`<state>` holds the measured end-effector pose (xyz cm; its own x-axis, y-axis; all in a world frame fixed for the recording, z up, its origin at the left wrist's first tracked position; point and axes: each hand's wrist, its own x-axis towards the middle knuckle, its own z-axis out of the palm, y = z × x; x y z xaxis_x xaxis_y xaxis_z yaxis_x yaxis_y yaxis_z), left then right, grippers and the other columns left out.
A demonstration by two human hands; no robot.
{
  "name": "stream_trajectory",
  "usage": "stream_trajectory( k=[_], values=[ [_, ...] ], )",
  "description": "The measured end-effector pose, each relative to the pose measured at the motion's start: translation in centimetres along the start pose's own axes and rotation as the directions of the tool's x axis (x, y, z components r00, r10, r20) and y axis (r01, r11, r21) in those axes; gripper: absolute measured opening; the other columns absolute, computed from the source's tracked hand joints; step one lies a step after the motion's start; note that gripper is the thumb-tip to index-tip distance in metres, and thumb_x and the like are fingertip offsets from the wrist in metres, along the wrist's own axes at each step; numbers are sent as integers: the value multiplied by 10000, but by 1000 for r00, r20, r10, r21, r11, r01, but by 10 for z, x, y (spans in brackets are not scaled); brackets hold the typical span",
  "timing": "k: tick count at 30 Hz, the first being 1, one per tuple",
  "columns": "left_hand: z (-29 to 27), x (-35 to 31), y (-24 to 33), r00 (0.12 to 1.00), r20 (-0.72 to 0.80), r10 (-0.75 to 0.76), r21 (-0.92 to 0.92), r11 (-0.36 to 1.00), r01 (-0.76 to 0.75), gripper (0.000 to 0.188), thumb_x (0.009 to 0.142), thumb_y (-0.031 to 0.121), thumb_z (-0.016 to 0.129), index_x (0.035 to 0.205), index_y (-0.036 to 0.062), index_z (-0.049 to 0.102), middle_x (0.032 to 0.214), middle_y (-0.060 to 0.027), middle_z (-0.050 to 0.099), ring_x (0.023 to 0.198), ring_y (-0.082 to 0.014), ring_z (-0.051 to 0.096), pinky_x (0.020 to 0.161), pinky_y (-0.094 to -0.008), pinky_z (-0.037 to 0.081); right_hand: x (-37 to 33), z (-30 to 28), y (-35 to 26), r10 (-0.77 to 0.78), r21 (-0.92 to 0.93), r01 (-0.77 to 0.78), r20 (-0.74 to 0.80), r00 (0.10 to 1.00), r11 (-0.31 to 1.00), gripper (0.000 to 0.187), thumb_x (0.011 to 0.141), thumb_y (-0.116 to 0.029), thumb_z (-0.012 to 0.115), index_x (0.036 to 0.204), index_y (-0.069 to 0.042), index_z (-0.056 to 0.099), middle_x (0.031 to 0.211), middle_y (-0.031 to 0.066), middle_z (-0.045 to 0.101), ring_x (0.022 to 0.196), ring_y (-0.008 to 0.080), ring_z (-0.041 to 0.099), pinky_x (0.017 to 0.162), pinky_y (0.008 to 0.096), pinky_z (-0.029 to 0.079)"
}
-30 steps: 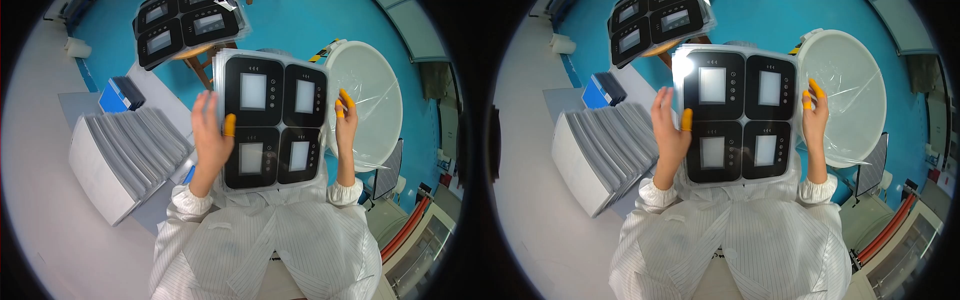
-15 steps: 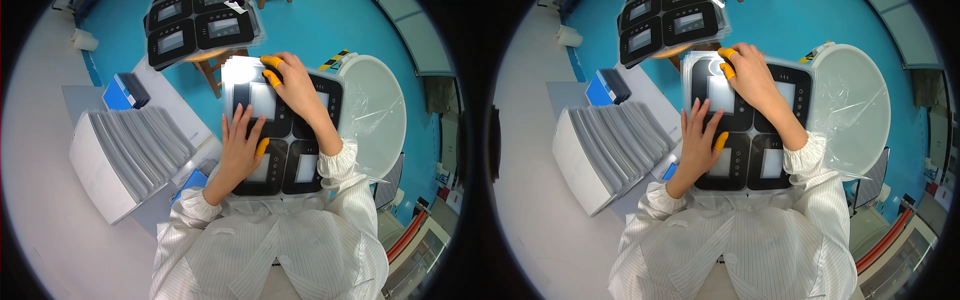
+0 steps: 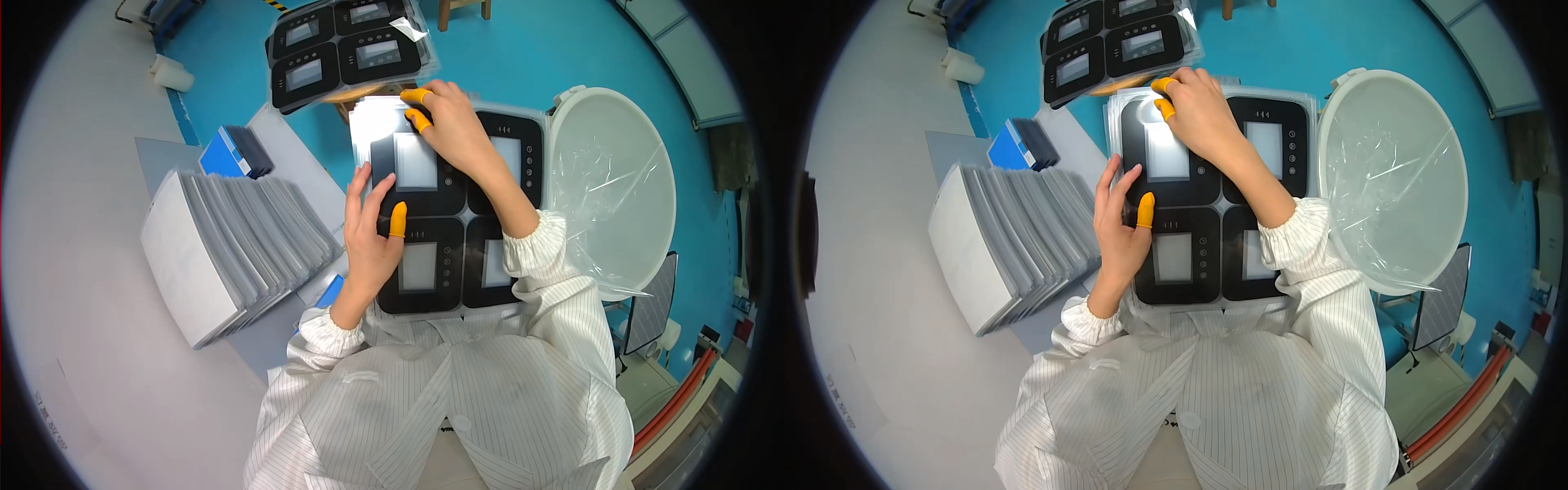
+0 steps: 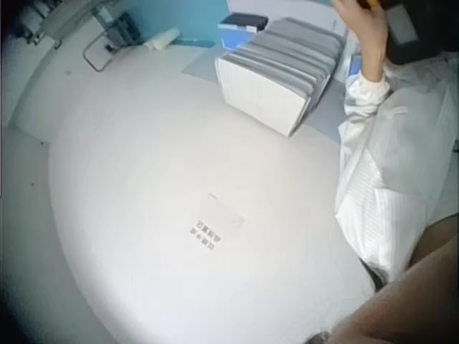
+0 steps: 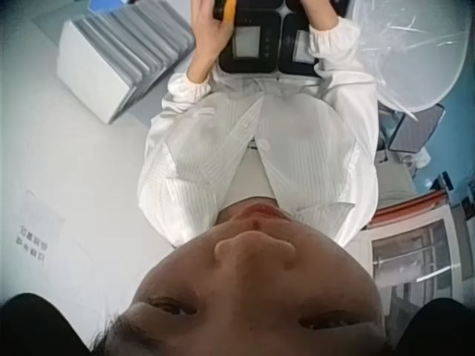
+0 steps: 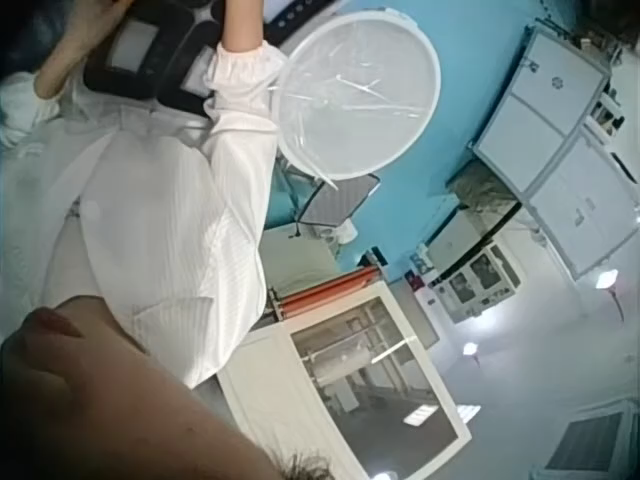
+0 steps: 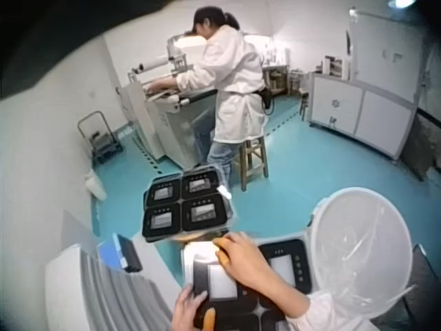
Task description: Peeling off the protective film from electronic device bezels or panels using a hand tool.
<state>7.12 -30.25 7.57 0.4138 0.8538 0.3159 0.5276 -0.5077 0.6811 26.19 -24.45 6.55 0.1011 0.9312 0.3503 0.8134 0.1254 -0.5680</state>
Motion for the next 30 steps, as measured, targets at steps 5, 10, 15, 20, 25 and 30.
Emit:
stream_trajectory(
  k=[5, 10, 15, 20, 25, 30],
  values=[
    [-6, -5, 7, 997, -77, 5, -7, 1000, -6, 418, 718, -91, 601, 1111, 51, 586, 1243, -146, 498, 1167, -304, 471, 954, -357, 377, -4, 0, -6, -14, 87, 17, -35, 999, 996, 257, 781, -106, 616, 1020, -11, 631, 983, 115, 567, 954, 272, 503, 876, 357, 388],
    [-8, 10, -7, 985, -94, -142, -109, 985, 131, 510, 635, -170, 507, 1097, 35, 575, 1201, -147, 510, 1109, -315, 495, 950, -369, 380, -3, 6, -2, 12, 89, -8, -40, 999, 996, 254, 779, -78, 616, 1027, -22, 624, 951, 123, 558, 912, 289, 505, 833, 353, 404],
    [0, 33, -22, 991, -13, -135, -157, 979, 131, 590, 580, -189, 464, 1123, 26, 550, 1171, -149, 527, 1107, -326, 493, 944, -363, 384, -1, 6, 8, 51, 147, -49, -11, 999, 988, 276, 764, -38, 624, 1039, -52, 628, 977, 107, 557, 919, 281, 512, 825, 349, 417],
    [26, 42, -29, 994, 82, -67, -168, 982, 81, 614, 582, -205, 484, 1144, 34, 545, 1196, -137, 513, 1115, -309, 493, 938, -347, 386, -2, 13, 21, 52, 128, -43, -69, 996, 991, 263, 763, -36, 624, 1026, -33, 616, 1011, 112, 563, 959, 290, 512, 853, 342, 414],
    [33, 45, -25, 983, 155, -101, -272, 952, 141, 630, 571, -213, 481, 1151, 26, 541, 1213, -144, 490, 1100, -314, 502, 907, -350, 410, 1, 10, 31, 146, 165, -140, -24, 989, 976, 251, 760, -68, 638, 992, 16, 590, 1011, 123, 556, 961, 287, 502, 870, 368, 384],
    [31, 48, -26, 986, 129, -110, -242, 960, 139, 458, 725, -127, 577, 1153, 32, 541, 1187, -123, 524, 1103, -258, 512, 930, -327, 408, 7, 11, 28, 157, 168, -148, -39, 987, 975, 253, 739, -56, 672, 951, 18, 555, 1029, 139, 555, 992, 304, 510, 817, 348, 424]
  ],
)
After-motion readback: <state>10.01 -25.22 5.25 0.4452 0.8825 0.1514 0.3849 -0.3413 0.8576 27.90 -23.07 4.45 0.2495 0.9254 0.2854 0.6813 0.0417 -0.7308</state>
